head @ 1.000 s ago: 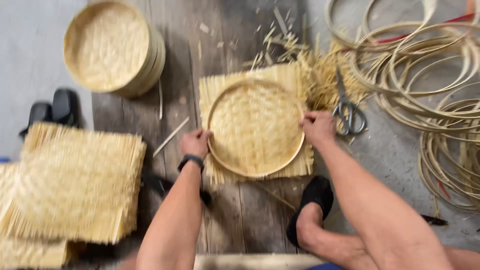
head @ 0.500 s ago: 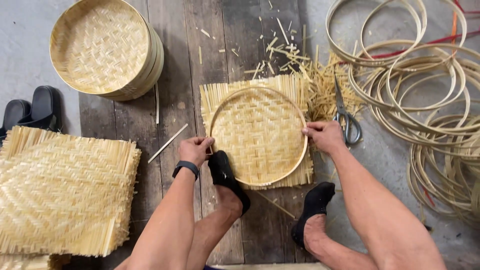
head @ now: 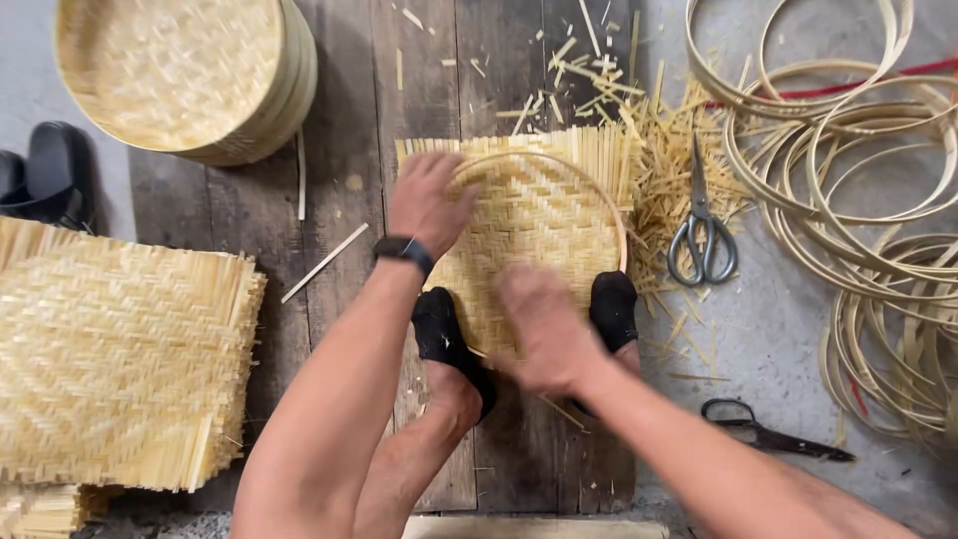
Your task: Fitting a woven bamboo mat into a circular hoop and trimming the excess strips with scissors.
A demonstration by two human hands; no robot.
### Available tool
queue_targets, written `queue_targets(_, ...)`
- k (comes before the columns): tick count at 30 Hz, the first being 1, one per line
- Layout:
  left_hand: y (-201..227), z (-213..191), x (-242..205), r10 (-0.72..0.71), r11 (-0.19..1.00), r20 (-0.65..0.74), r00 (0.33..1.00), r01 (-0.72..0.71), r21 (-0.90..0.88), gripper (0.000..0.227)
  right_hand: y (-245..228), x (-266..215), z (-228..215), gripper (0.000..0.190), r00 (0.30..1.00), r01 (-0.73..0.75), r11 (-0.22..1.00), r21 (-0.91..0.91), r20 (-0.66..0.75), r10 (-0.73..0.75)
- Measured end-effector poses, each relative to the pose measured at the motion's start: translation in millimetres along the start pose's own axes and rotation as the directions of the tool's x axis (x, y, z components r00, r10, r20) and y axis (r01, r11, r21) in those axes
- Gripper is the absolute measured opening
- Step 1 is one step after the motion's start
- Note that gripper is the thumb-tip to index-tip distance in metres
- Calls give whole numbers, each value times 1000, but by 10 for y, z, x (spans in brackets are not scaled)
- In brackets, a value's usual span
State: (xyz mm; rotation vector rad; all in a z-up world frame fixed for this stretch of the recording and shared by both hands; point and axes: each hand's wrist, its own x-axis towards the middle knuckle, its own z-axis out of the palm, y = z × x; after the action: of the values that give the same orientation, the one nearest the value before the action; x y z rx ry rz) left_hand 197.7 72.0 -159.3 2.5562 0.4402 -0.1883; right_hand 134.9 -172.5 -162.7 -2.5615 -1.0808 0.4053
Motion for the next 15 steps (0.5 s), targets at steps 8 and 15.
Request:
queue_targets(8, 51, 560, 529, 47, 967, 235, 971, 15, -253, 43, -225, -283, 368, 92, 977, 158, 967, -198, -110, -182)
queue_targets(15, 39, 563, 745, 8, 976, 186, 982, 33, -215, 40, 714, 876, -96, 40, 952, 184, 973, 140, -273, -141)
